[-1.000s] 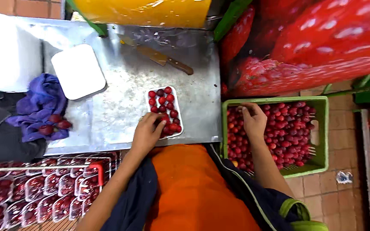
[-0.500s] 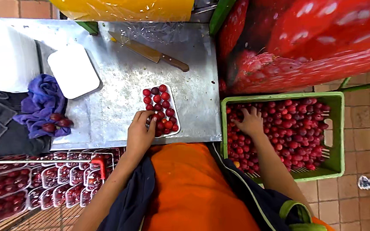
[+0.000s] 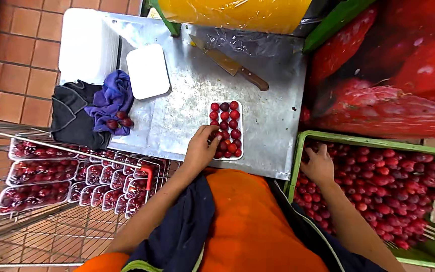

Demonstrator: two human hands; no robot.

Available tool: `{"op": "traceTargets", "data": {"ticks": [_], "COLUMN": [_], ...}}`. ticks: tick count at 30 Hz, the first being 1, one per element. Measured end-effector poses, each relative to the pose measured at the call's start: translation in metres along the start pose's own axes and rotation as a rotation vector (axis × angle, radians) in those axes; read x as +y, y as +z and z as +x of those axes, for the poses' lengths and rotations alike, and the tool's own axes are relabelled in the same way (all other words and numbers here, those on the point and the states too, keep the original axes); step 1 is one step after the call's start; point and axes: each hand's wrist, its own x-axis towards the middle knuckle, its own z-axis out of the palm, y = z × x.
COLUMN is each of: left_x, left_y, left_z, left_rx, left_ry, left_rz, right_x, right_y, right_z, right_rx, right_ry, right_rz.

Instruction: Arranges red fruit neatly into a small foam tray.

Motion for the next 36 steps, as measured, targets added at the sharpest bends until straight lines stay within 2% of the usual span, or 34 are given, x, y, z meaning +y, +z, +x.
{"op": "traceTargets", "data": {"ticks": [4, 7, 10, 12, 14, 16, 21, 24, 28, 30, 33, 36], "left_x": [-0.005, -0.007, -0.010, -0.014, -0.016, -0.018, -0.025, -0.027, -0.027, -0.029, -0.032, -0.033], "left_y": [-0.007, -0.013, -0.018, -0.019, -0.020, -0.023, -0.025, -0.023, -0.028, -0.030, -0.033, -0.040], "left_z": [0.001, 0.000, 0.000, 0.000, -0.001, -0.002, -0.002, -0.004, -0.003, -0.002, -0.001, -0.005], "left_rx": [0.034, 0.030, 0.030, 0.040, 0.042, 0.044, 0.072, 0.073, 0.081, 0.087, 0.096, 0.121], "left_ry": [-0.001, -0.012, -0.009, 0.002, 0.011, 0.024, 0.048, 0.042, 0.067, 0.078, 0.085, 0.081], "left_rz": [-0.033, -0.078, -0.102, -0.118, -0.133, -0.151, -0.186, -0.200, -0.215, -0.221, -0.236, -0.245], "right_x": [0.007, 0.012, 0.008, 0.001, 0.000, -0.001, -0.028, -0.018, 0.003, -0.005, -0.016, -0.010], "right_y": [-0.016, -0.028, -0.026, -0.027, -0.027, -0.022, 0.010, 0.016, 0.003, 0.003, 0.007, -0.012], "right_z": [0.000, -0.004, -0.014, -0.017, -0.017, -0.021, -0.047, -0.052, -0.050, -0.051, -0.054, -0.064], "right_rx": [-0.032, -0.073, -0.158, -0.282, -0.362, -0.329, 0.007, 0.129, 0.054, 0.005, 0.022, 0.071], "right_ry": [0.115, 0.081, 0.077, 0.162, 0.241, 0.288, 0.406, 0.395, 0.376, 0.371, 0.283, 0.210], "right_rz": [0.116, 0.178, 0.007, -0.116, -0.129, -0.065, 0.025, 0.127, 0.251, 0.169, 0.084, 0.341]}}
